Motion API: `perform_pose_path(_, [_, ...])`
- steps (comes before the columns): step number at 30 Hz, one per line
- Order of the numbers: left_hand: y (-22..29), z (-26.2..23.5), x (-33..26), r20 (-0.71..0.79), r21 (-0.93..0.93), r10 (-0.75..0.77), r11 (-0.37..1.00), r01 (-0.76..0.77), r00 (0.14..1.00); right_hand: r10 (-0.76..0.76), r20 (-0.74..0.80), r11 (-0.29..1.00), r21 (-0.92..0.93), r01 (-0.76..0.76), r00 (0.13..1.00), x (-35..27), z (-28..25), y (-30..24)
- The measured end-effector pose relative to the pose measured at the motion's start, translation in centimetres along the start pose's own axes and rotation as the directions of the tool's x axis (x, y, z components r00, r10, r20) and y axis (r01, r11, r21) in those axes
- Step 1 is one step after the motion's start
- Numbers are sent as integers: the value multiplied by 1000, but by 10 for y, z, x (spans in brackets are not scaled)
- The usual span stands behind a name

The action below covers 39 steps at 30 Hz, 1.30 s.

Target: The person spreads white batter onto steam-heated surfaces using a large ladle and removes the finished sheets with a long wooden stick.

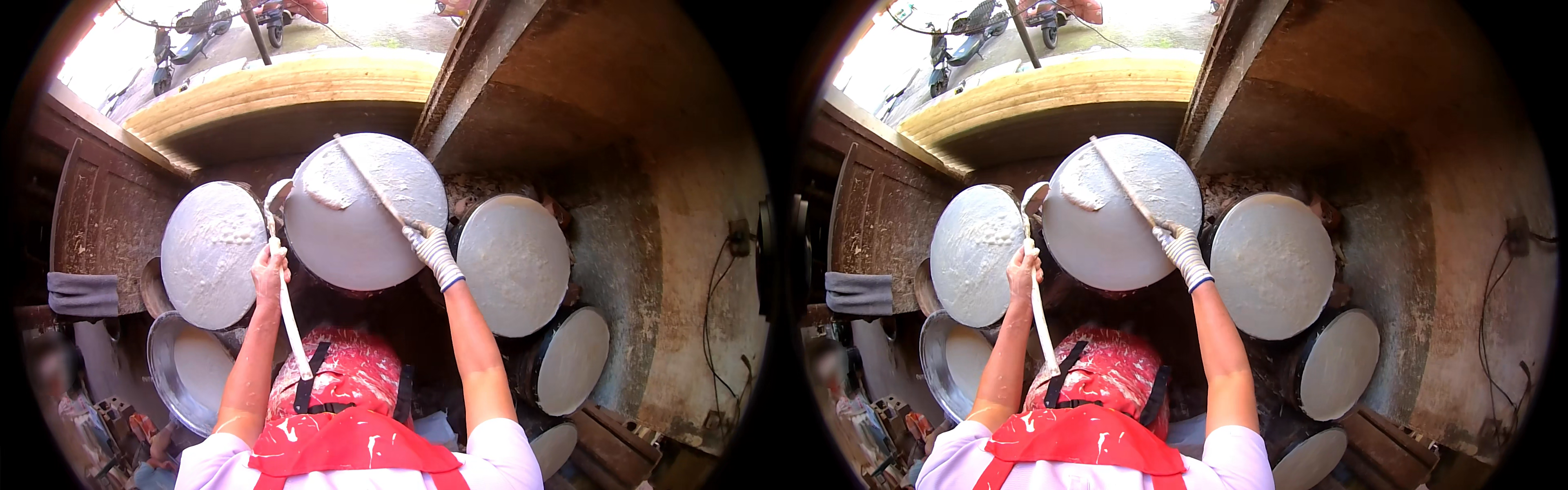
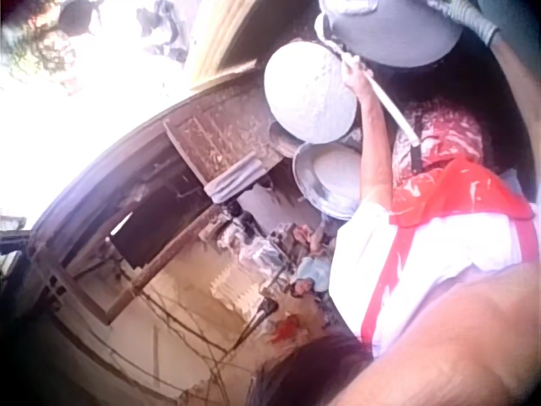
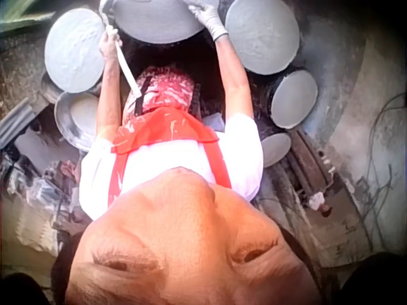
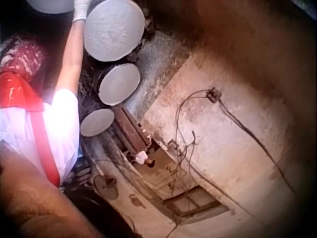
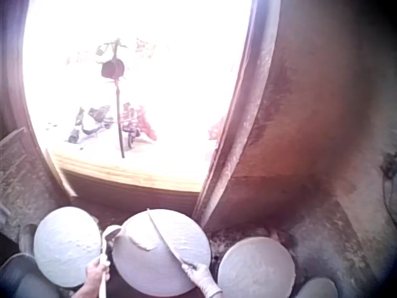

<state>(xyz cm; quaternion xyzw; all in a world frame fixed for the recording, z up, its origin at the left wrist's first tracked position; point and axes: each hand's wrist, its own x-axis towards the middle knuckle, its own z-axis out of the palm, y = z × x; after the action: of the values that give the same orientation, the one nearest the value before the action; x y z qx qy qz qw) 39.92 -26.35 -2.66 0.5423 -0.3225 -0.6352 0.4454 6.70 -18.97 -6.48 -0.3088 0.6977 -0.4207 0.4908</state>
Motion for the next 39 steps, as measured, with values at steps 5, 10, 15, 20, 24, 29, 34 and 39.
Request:
perform_pose_path(5, [2, -6, -6, -17, 6, -13, 1000, 13, 1000, 13, 285, 999, -35, -3, 959, -21, 0, -3])
perform_pose_path(10, [4, -19, -16, -36, 7, -25, 1000, 26, 999, -16, 151, 998, -56, 24, 988, -34, -24, -11])
perform_pose_path(15, [1, -15, -16, 18, -4, -53, 999, 54, 998, -118, 155, 979, -148, 142, 981, 19, -14, -19])
perform_pose_path(20, [6, -28, -21, -13, 36, -46, 998, 46, 999, 21, 428, 990, -137, 42, 903, -11, -23, -24])
perform_pose_path(24, [17, -43, -18, -11, 125, -50, 991, 51, 999, 189, 398, 981, -115, -156, 898, -47, -57, -45])
perform_pose_path(29, [19, -37, -25, 83, 240, -119, 966, 96, 989, -64, 142, 992, -95, 78, 988, -41, -41, -8])
perform_pose_path(34, [26, -63, -71, 128, 294, -161, 949, 117, 979, 39, 317, 999, 3, -42, 948, -96, -33, 6])
perform_pose_path(39, [24, -61, -94, 179, 335, -197, 933, 128, 964, -37, -446, 970, 199, 139, 894, -146, -20, 87])
